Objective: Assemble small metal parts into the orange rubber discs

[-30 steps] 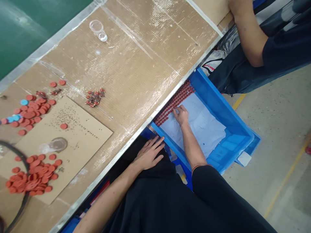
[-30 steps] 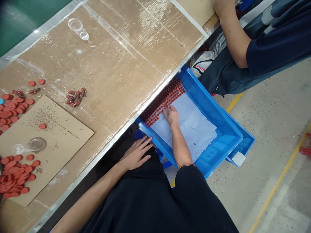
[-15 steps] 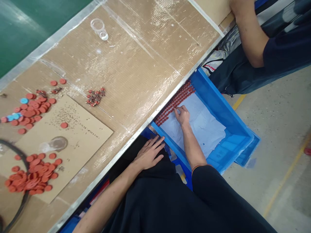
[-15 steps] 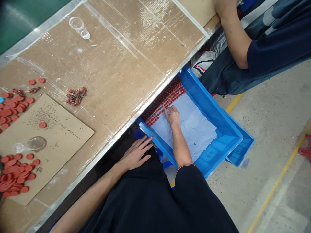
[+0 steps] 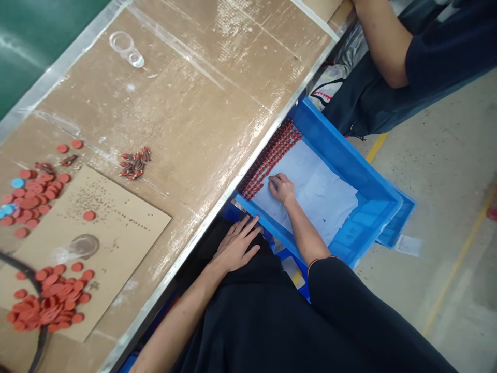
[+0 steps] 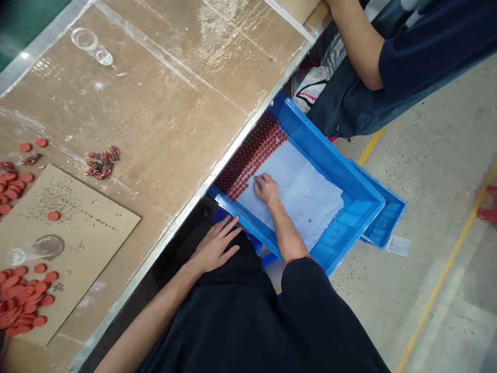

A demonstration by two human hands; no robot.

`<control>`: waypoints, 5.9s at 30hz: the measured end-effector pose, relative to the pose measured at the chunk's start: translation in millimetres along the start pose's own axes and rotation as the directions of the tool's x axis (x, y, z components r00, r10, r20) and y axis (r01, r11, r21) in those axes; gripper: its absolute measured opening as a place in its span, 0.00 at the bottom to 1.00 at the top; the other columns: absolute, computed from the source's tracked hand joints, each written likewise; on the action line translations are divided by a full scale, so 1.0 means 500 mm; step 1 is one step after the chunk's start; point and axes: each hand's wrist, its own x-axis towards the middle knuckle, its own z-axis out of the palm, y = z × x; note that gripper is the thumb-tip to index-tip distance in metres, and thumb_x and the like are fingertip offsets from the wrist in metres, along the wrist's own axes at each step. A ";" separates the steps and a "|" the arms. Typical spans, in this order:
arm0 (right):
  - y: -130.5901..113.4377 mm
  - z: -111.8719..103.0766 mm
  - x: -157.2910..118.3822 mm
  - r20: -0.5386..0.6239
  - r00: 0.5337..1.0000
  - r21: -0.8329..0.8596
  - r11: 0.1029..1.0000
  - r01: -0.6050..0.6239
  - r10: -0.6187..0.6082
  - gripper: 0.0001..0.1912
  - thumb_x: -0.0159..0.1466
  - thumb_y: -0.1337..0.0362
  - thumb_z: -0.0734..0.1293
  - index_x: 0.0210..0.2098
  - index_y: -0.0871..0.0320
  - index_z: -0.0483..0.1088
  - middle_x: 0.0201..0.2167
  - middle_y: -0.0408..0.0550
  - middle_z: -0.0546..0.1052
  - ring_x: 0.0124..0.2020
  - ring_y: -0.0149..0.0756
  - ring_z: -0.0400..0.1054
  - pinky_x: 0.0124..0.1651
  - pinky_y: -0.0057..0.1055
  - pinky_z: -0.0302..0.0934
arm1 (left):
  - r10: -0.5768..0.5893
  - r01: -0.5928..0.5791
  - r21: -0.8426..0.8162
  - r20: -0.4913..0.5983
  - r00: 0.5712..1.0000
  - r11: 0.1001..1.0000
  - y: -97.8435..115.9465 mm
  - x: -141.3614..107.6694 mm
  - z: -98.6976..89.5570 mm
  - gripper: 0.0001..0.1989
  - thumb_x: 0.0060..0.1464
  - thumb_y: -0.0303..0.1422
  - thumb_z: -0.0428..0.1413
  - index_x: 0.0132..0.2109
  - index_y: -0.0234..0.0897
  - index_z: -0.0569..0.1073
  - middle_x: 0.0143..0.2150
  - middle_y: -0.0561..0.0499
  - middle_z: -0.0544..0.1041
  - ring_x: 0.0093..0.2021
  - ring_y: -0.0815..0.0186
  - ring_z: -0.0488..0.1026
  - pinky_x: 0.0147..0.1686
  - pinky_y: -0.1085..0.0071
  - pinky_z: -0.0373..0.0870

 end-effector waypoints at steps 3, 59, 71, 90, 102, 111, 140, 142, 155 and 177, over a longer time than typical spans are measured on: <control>-0.001 0.000 0.004 0.024 1.000 -0.017 1.000 -0.015 0.016 0.21 0.74 0.60 0.59 0.56 0.55 0.80 0.50 0.56 0.78 0.50 0.43 0.72 0.52 0.35 0.68 | 0.009 -0.009 0.003 -0.006 1.000 1.000 -0.002 0.000 0.000 0.26 0.72 0.41 0.50 0.72 0.38 0.68 0.81 0.41 0.52 0.80 0.42 0.51 0.74 0.41 0.62; -0.058 -0.024 0.042 0.050 0.995 -0.079 0.994 -0.079 0.083 0.21 0.76 0.56 0.58 0.51 0.53 0.83 0.46 0.54 0.82 0.44 0.42 0.77 0.43 0.33 0.66 | -0.006 0.006 -0.013 0.009 1.000 1.000 0.005 -0.001 -0.008 0.26 0.71 0.40 0.51 0.71 0.38 0.68 0.81 0.41 0.52 0.81 0.45 0.50 0.75 0.42 0.61; -0.058 -0.030 0.047 0.057 0.996 -0.075 0.995 -0.067 0.071 0.19 0.75 0.57 0.60 0.52 0.53 0.82 0.46 0.53 0.83 0.45 0.42 0.78 0.42 0.32 0.65 | -0.007 0.007 -0.018 0.007 1.000 1.000 0.006 -0.001 -0.007 0.26 0.71 0.39 0.52 0.71 0.37 0.69 0.81 0.41 0.52 0.81 0.43 0.51 0.75 0.39 0.62; -0.047 -0.030 0.040 0.058 0.997 -0.058 0.997 -0.056 0.059 0.20 0.75 0.58 0.59 0.53 0.52 0.82 0.47 0.52 0.83 0.44 0.41 0.78 0.44 0.33 0.68 | -0.019 0.020 -0.010 0.043 0.999 1.000 0.008 0.001 -0.011 0.26 0.72 0.40 0.50 0.72 0.37 0.68 0.82 0.42 0.50 0.81 0.43 0.49 0.75 0.39 0.60; -0.047 -0.037 0.041 0.090 0.994 -0.063 0.996 -0.057 0.062 0.21 0.75 0.58 0.59 0.53 0.54 0.81 0.48 0.53 0.83 0.46 0.42 0.77 0.45 0.33 0.67 | -0.007 0.007 -0.014 0.021 1.000 1.000 0.006 0.001 -0.010 0.26 0.71 0.39 0.52 0.71 0.36 0.68 0.81 0.41 0.52 0.81 0.43 0.51 0.75 0.40 0.61; -0.045 -0.029 0.042 0.055 0.995 -0.040 0.996 -0.078 0.080 0.19 0.74 0.58 0.61 0.52 0.53 0.82 0.46 0.52 0.83 0.44 0.42 0.78 0.43 0.33 0.66 | 0.015 -0.016 -0.025 -0.016 1.000 1.000 0.001 -0.001 -0.002 0.25 0.71 0.39 0.52 0.71 0.37 0.69 0.81 0.41 0.52 0.80 0.43 0.52 0.74 0.40 0.63; 0.044 0.007 0.055 -0.234 0.959 0.134 0.982 -0.131 0.160 0.18 0.71 0.63 0.60 0.49 0.59 0.81 0.50 0.61 0.79 0.50 0.50 0.71 0.59 0.48 0.68 | -0.040 -0.166 -0.211 -0.722 0.691 0.963 -0.044 0.004 0.041 0.12 0.66 0.22 0.55 0.46 0.39 0.82 0.48 0.46 0.87 0.47 0.63 0.86 0.51 0.69 0.86; 0.049 0.009 0.052 -0.241 0.956 0.139 0.981 -0.136 0.166 0.18 0.71 0.63 0.59 0.49 0.58 0.80 0.50 0.60 0.79 0.50 0.50 0.72 0.58 0.47 0.69 | -0.061 -0.146 -0.223 -0.715 0.696 0.964 -0.047 0.006 0.043 0.16 0.66 0.20 0.51 0.47 0.39 0.82 0.51 0.46 0.86 0.50 0.62 0.86 0.53 0.67 0.86; 0.042 0.039 0.021 -0.250 0.959 0.080 0.990 -0.116 0.132 0.18 0.74 0.66 0.58 0.51 0.60 0.79 0.55 0.61 0.79 0.57 0.47 0.70 0.61 0.45 0.64 | -0.176 -0.095 -0.361 -0.648 0.741 0.928 -0.062 0.013 0.042 0.19 0.64 0.22 0.48 0.45 0.39 0.84 0.50 0.45 0.87 0.52 0.58 0.85 0.56 0.58 0.85; 0.059 0.040 0.038 -0.279 0.959 0.066 0.997 -0.035 0.052 0.13 0.73 0.62 0.65 0.52 0.61 0.76 0.55 0.57 0.78 0.56 0.47 0.72 0.61 0.50 0.68 | -0.519 -0.151 -0.665 -0.686 0.510 0.731 0.018 -0.140 0.042 0.22 0.57 0.50 0.66 0.45 0.34 0.82 0.35 0.44 0.87 0.32 0.56 0.86 0.36 0.65 0.88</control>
